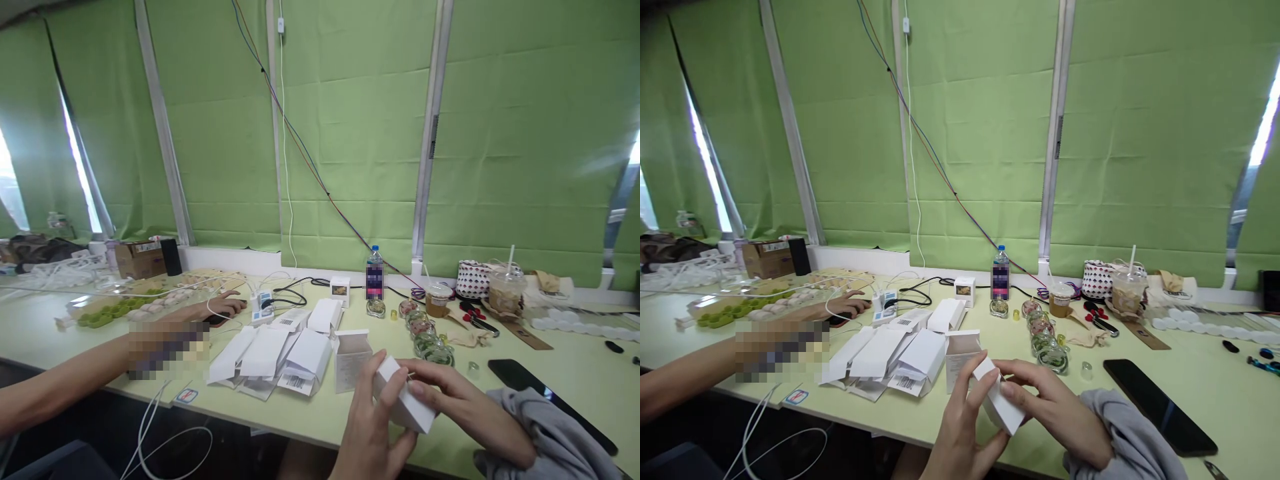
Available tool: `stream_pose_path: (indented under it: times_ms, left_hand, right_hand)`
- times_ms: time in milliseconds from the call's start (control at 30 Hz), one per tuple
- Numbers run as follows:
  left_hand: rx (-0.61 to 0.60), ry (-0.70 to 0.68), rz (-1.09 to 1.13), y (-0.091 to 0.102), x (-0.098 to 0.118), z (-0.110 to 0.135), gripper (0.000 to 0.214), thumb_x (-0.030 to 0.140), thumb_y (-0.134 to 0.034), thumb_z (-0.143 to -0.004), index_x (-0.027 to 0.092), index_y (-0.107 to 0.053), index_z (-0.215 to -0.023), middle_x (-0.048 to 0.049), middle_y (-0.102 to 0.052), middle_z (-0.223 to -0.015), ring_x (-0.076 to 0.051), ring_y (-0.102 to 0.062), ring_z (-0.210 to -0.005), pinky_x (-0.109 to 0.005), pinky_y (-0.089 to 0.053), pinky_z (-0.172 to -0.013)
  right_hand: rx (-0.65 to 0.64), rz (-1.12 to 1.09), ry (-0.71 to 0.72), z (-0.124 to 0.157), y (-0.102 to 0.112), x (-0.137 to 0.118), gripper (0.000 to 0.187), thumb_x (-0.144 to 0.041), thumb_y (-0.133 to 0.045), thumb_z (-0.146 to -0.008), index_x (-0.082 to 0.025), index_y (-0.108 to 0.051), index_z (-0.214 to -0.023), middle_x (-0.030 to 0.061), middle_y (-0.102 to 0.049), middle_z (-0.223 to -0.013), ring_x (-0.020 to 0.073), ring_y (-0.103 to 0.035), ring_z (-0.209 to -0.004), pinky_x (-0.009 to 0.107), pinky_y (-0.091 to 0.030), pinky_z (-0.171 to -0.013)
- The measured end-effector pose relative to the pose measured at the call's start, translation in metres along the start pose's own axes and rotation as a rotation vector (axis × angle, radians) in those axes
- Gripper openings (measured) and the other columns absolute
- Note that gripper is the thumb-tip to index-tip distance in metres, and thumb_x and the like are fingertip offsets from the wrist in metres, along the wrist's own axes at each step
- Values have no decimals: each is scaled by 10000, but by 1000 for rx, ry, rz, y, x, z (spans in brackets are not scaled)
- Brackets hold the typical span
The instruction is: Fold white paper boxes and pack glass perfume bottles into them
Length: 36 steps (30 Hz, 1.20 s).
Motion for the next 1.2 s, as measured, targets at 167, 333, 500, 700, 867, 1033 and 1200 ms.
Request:
stream_pose_path:
  times_ms: [167, 333, 500, 700, 867, 1033, 1200]
  left_hand:
    - [-68, 61, 150, 3, 6, -6, 749, 65, -639, -667, 341, -439, -1334, -91, -352, -1436, -308, -401, -1315, -454, -372, -1074]
    - [-164, 377, 867, 8, -7, -8, 670, 300, -782, -633, 264, -487, -1234, -107, -480, -1321, -298, -509, -1208, -385, -441, -963]
    - [-383, 524, 1352, -7, -8, 0, 858, 333, -868, -514, 224, -434, -1245, -127, -600, -1200, -302, -617, -1064, -347, -451, -857]
    - [-432, 630, 1523, -32, -16, 11, 1065, 203, -877, -449, 228, -291, -1337, -106, -647, -1121, -261, -658, -973, -249, -436, -720]
    - [-403, 674, 1591, -36, -20, 14, 889, 292, -858, -527, 209, -381, -1273, -93, -658, -1055, -229, -677, -849, -298, -473, -744]
    - [-383, 744, 1633, -37, -20, 17, 865, 397, -841, -577, 225, -397, -1299, -93, -649, -1092, -236, -668, -889, -323, -469, -786]
    - [-379, 829, 1644, -44, -24, 22, 854, 502, -799, -609, 236, -407, -1319, -91, -667, -1067, -273, -672, -880, -360, -452, -805]
  right_hand:
    - [33, 22, -33, 3, 6, 8, 618, -649, -563, -805, -275, -585, -1296, 97, -531, -1332, 312, -498, -1166, 373, -546, -813]
    - [38, 103, 254, 3, 15, -10, 666, -668, -591, -768, -353, -504, -1348, 61, -488, -1319, 265, -466, -1148, 347, -465, -883]
    - [-97, 169, 286, 7, 3, -22, 607, -566, -643, -789, -411, -476, -1352, 23, -422, -1354, 233, -422, -1207, 307, -409, -955]
    - [-371, 219, 364, 10, -19, -35, 511, -539, -479, -910, -386, -438, -1396, 20, -456, -1408, 221, -361, -1321, 342, -263, -1110]
    - [-394, 214, 359, 7, -21, -24, 506, -468, -435, -959, -367, -350, -1448, -5, -397, -1486, 214, -324, -1370, 323, -234, -1128]
    - [-363, 198, 291, 2, -24, -13, 561, -499, -394, -964, -310, -289, -1482, 19, -377, -1495, 241, -354, -1351, 339, -258, -1114]
    - [-321, 90, 172, -1, -24, -1, 542, -552, -400, -943, -302, -390, -1423, 71, -505, -1319, 239, -526, -1122, 336, -424, -939]
Point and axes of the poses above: each hand's wrist, its own z-axis away from the middle knuckle, its own y-axis out of the back of the hand, x = y × z, the point moved 7 cm from there along -z, towards the middle knuckle
